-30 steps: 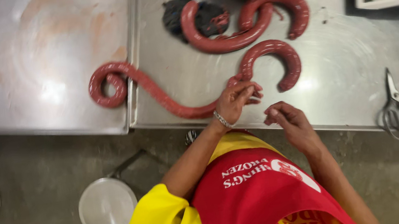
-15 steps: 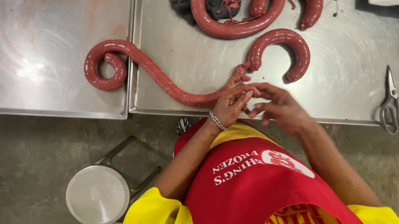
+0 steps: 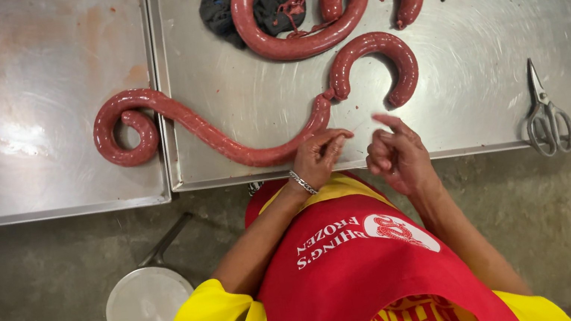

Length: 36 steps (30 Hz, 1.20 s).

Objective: The person ties and cuts long sausage links into smaller sections on a metal table, using string and shears.

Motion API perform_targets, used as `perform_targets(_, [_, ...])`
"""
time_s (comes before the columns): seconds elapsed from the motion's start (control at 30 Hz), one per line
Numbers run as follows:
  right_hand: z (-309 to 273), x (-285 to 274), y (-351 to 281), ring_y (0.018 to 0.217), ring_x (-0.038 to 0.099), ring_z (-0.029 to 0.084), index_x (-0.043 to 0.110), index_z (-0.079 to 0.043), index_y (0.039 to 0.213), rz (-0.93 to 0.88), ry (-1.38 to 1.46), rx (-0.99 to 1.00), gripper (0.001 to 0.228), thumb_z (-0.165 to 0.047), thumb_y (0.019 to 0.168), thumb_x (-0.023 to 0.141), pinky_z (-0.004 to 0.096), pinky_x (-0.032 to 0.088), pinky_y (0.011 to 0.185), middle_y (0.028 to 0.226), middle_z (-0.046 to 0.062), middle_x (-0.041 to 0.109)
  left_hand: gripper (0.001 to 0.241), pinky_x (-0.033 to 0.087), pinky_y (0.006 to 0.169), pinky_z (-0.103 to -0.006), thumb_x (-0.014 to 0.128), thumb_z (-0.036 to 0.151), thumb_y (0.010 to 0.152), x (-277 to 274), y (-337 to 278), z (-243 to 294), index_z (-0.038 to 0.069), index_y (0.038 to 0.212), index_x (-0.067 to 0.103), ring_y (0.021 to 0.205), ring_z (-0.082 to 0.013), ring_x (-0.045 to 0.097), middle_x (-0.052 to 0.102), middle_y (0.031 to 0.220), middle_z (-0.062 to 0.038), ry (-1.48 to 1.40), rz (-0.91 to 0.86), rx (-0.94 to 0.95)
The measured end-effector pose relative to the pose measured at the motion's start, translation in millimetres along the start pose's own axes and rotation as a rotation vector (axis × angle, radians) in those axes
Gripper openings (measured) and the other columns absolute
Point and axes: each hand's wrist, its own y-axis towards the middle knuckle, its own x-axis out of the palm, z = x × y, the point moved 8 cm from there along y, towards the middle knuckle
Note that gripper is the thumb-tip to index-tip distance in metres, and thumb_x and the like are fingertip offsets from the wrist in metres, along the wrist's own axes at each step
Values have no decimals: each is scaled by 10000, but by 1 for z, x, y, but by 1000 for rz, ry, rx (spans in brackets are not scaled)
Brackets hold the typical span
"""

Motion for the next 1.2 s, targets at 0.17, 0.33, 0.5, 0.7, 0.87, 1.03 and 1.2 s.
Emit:
perform_targets(0.17, [-39, -20, 26, 555, 468, 90, 176, -257, 1600, 271, -409, -76, 721, -206, 1015, 594, 171, 369, 421, 1470, 177, 521, 247, 589, 920, -325, 636, 131, 997, 33, -2, 25, 178, 1220, 731, 1124, -208, 646, 664, 1227, -87, 387, -249, 337])
perform_targets(0.33, [-99, -83, 59, 1024, 674, 304, 157, -151, 1643, 535, -1471, -357, 1079, -258, 901, 934, 355, 595, 702, 1385, 271, 530, 479, 505, 956, -496, 657, 365, 985, -16, 4, 32, 101, 1383, 616, 1099, -303, 604, 526, 1377, -147, 1155, 78, 245])
perform_targets(0.5, [-97, -138, 115, 954, 729, 337, 111, -144, 1670, 521, -1722, -218, 1113, -165, 847, 860, 432, 586, 869, 1122, 194, 723, 533, 501, 959, -496, 652, 440, 928, -50, -20, 1, 80, 1316, 585, 1139, -332, 620, 624, 1237, -161, 1516, -34, -48])
perform_targets(0.7, [-142, -199, 100, 938, 728, 336, 7, -210, 1710, 633, -1871, -95, 1192, -96, 841, 815, 469, 578, 865, 1059, 109, 751, 465, 562, 839, -429, 627, 433, 1005, -29, -7, -30, 73, 1298, 604, 943, -295, 718, 720, 1135, -135, 1288, -336, -58])
perform_targets(0.87, [-221, -177, 45, 1094, 672, 342, 66, -97, 1688, 647, -2164, -464, 1217, -263, 844, 927, 467, 540, 974, 1238, 161, 681, 379, 560, 837, -421, 612, 248, 951, 12, 30, -29, 110, 1302, 650, 956, -277, 717, 720, 1142, -109, 1282, -406, 218])
perform_targets(1.03, [-119, -84, 19, 1264, 600, 317, 447, -81, 1442, -38, -1593, -531, 818, -141, 780, 924, 432, 518, 1067, 1355, 175, 575, 277, 538, 916, -424, 586, 200, 958, 42, 60, -39, 162, 1209, 696, 1023, -254, 705, 723, 1141, -61, 1233, -467, 288])
perform_targets(1.2, [15, -19, 35, 1006, 702, 355, 277, -100, 1594, -273, -2019, -569, 928, -265, 826, 771, 478, 570, 911, 1176, 176, 659, 312, 504, 967, -440, 710, 281, 838, 37, 53, -43, 144, 1118, 704, 1117, -254, 679, 712, 1158, -70, 1258, -609, 300])
